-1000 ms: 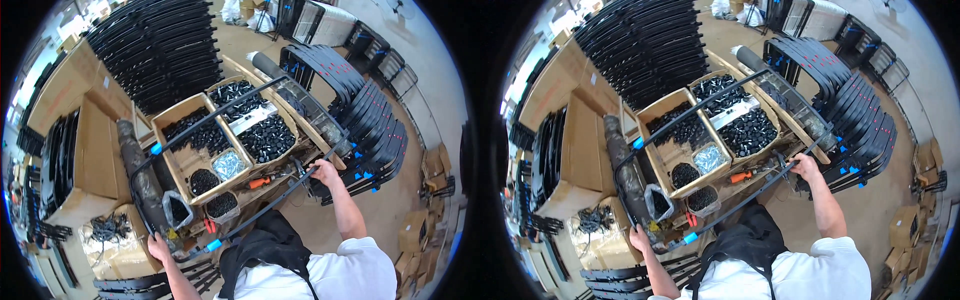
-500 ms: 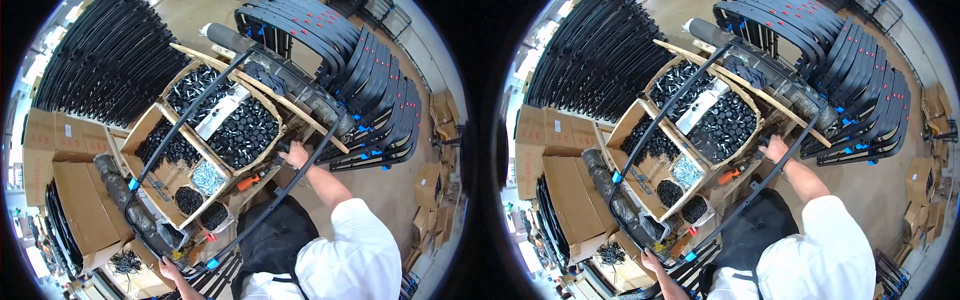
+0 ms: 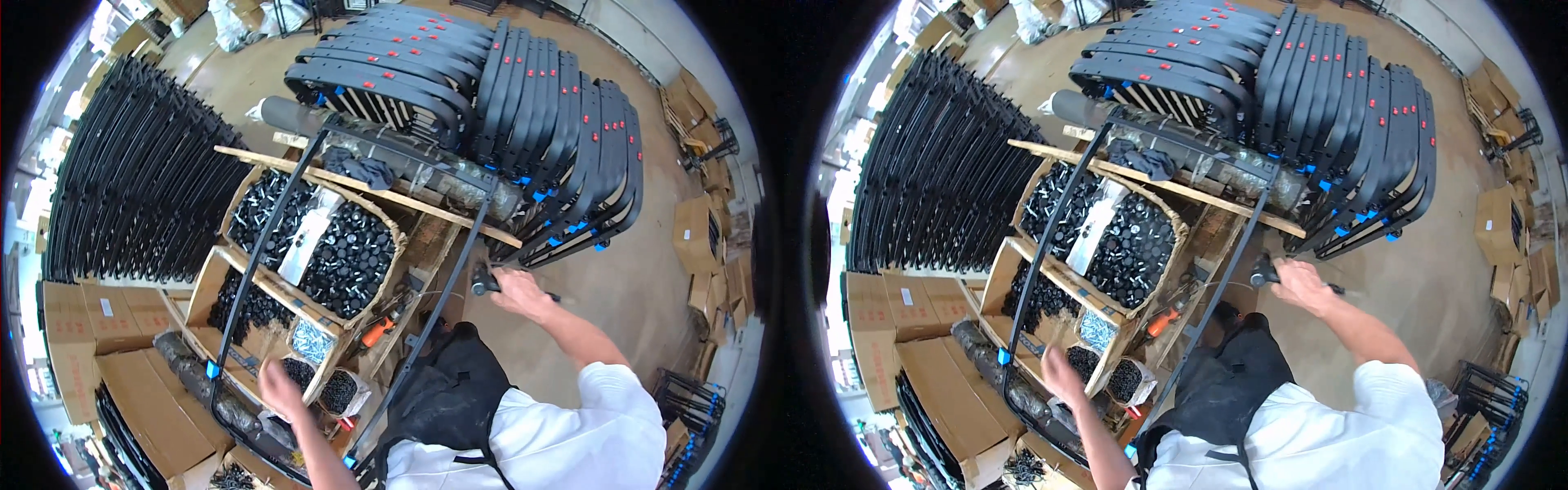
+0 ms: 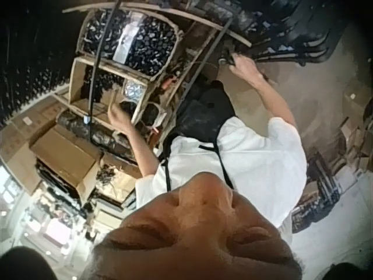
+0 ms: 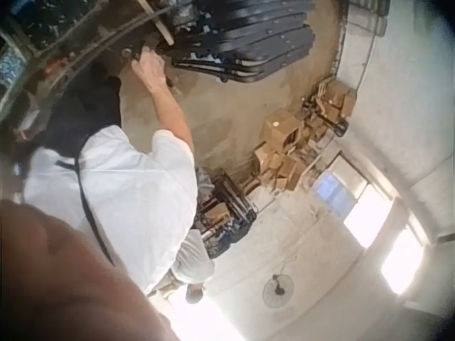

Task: Assemble a product part by installing internal components and securing the casing with screws using an electric screwdriver.

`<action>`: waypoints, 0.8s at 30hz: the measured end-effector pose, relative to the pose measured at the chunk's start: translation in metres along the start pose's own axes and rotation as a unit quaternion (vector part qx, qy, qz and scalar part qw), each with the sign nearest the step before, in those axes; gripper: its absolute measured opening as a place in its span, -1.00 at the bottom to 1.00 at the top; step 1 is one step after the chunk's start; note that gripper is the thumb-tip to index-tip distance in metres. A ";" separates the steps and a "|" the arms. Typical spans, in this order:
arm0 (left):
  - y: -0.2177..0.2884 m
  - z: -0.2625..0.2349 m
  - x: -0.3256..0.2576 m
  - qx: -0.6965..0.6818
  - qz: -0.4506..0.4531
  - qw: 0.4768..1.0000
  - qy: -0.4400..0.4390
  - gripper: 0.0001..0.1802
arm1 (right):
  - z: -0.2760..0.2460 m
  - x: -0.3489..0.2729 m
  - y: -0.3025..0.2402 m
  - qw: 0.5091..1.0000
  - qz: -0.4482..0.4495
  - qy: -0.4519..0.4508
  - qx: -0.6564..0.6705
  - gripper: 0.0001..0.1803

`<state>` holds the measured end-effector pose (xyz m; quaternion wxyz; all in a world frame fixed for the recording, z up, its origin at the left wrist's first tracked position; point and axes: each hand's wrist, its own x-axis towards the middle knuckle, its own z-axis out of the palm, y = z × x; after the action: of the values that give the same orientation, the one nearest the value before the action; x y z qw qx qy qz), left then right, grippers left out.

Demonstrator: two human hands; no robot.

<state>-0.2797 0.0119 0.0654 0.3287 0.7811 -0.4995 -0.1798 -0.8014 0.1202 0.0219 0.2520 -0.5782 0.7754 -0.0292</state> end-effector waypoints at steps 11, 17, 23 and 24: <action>0.383 0.273 -0.091 -0.452 0.181 0.598 -0.636 -0.40 | -0.243 0.008 -0.038 0.992 0.076 0.008 0.103 -0.62; 0.399 0.306 -0.112 -0.465 0.111 0.570 -0.668 -0.55 | -0.238 0.049 -0.023 0.989 0.115 -0.022 0.092 -0.64; 0.397 0.313 -0.109 -0.474 0.081 0.566 -0.670 -0.72 | -0.236 0.058 -0.017 0.993 0.089 -0.035 0.076 -0.63; 0.395 0.314 -0.110 -0.483 0.080 0.563 -0.665 -0.73 | -0.234 0.061 -0.014 0.993 0.087 -0.035 0.076 -0.63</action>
<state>-0.7806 -0.1069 0.1081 0.2449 0.1218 -0.4753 -0.8362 -0.9006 0.0028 0.2087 0.3234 -0.4884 0.8092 -0.0455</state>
